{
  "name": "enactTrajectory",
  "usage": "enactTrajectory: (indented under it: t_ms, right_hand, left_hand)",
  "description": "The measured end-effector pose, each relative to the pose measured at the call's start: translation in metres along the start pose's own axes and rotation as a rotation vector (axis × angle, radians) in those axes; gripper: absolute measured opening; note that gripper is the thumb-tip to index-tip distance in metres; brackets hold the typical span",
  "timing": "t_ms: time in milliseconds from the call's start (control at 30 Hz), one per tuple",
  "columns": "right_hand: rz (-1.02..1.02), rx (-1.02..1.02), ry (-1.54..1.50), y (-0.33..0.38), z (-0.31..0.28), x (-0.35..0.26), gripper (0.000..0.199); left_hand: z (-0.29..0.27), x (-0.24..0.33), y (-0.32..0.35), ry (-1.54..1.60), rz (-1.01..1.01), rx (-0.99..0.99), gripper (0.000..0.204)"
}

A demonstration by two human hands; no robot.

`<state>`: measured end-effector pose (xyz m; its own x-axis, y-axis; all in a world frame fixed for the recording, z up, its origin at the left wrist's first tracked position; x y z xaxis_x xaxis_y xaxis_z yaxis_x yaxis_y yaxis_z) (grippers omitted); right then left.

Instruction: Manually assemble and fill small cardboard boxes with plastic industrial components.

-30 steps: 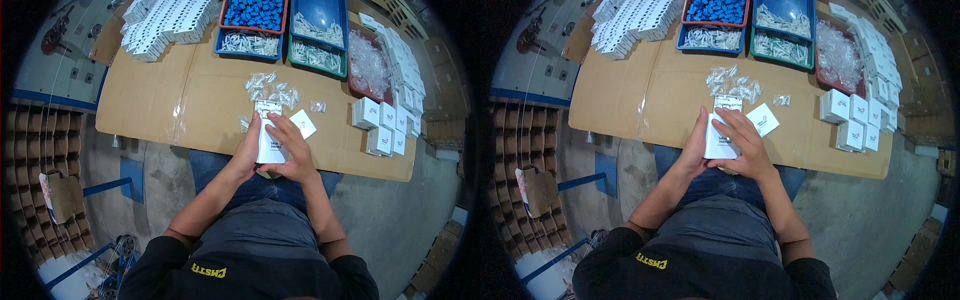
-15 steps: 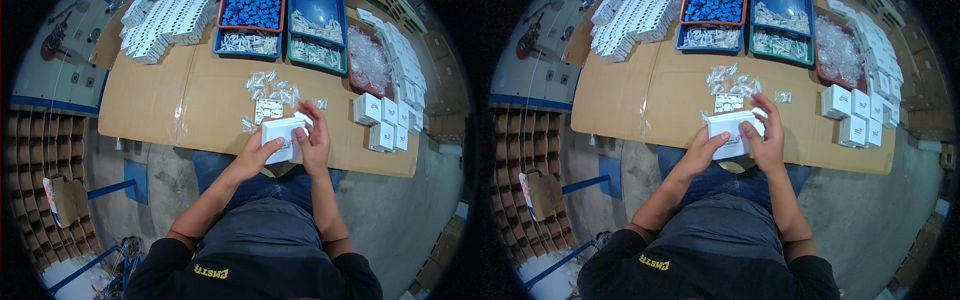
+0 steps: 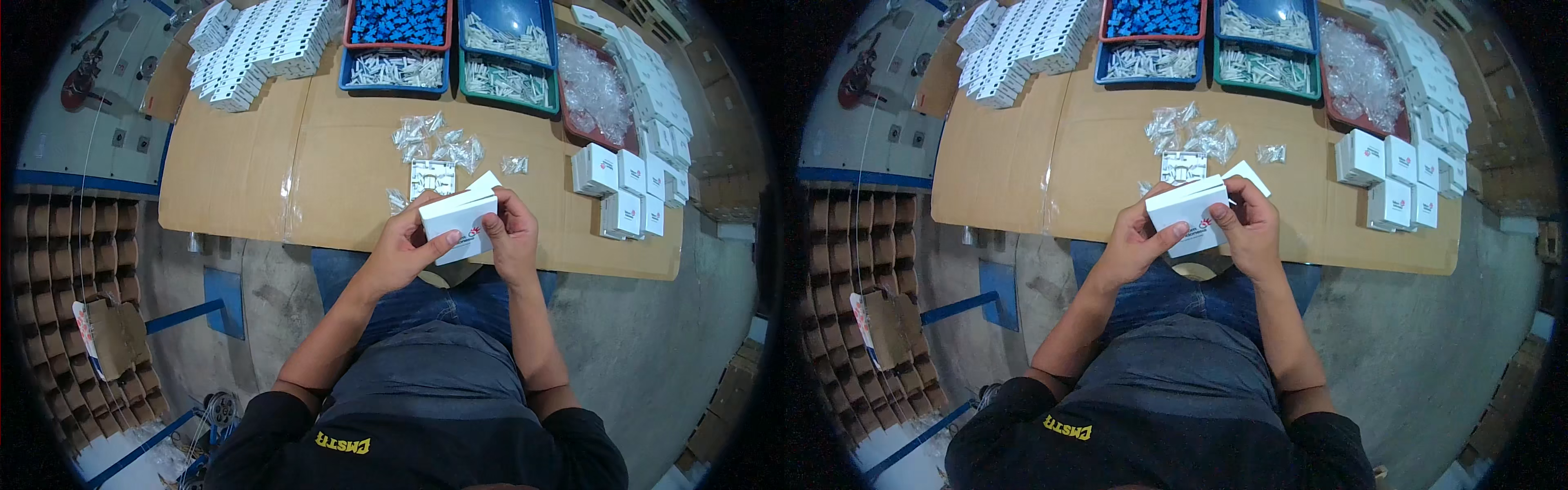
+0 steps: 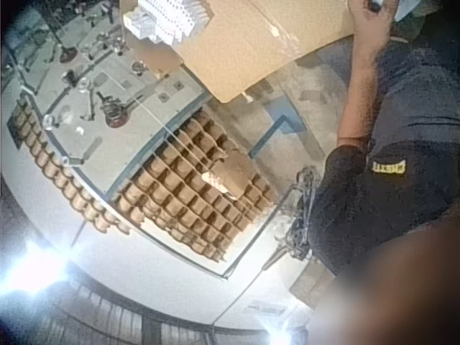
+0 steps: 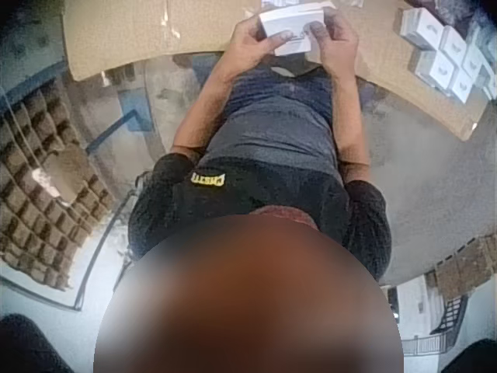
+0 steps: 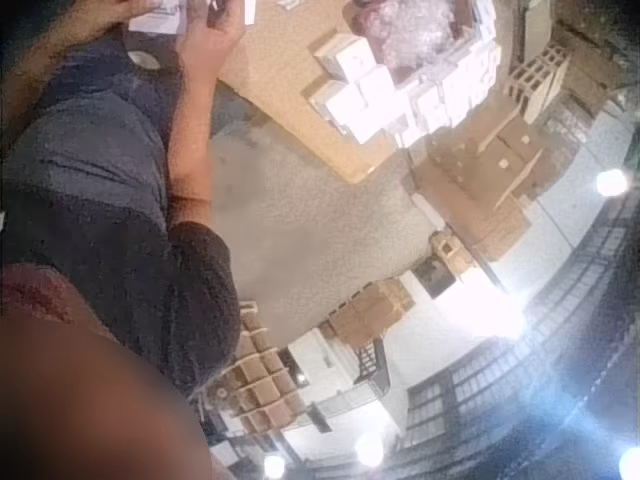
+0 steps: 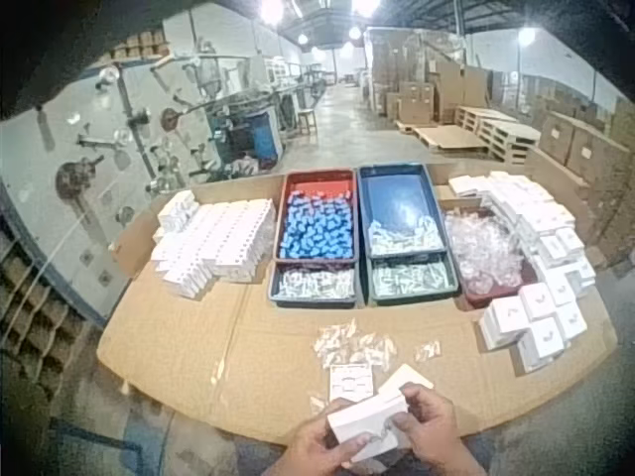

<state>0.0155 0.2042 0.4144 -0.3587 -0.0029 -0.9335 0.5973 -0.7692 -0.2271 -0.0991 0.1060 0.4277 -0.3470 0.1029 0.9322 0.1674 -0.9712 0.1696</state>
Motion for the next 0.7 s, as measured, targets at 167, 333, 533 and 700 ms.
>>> enactTrajectory:
  t_ms: [167,333,533,700]
  right_hand:
    - [-0.057,0.020,0.031,-0.001,-0.009,0.005,0.024]
    - [0.107,0.082,0.034,-0.003,-0.016,0.019,0.031]
    - [0.301,-0.044,-0.062,0.009,-0.008,0.048,0.039]
    - [0.147,0.109,-0.042,0.001,0.004,0.022,0.041]
  left_hand:
    - [0.001,-0.006,-0.005,0.053,-0.041,0.022,0.037]
    - [-0.021,-0.031,-0.011,0.007,-0.212,0.229,0.036]
    - [-0.030,-0.049,-0.014,0.628,-0.221,0.354,0.031]
    - [-0.030,-0.041,-0.014,0.374,-0.093,0.306,0.048]
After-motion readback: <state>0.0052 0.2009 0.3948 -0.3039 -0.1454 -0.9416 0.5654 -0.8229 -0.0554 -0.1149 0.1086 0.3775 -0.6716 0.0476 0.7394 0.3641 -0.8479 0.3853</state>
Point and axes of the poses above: each hand's wrist, its own y-axis away from the middle knuckle, its own z-axis out of the palm, x = y × z, the point moved 9 cm from there along -y, towards the middle knuckle, and after that the axes turned 9 degrees about -z, right-handed, at the moved point
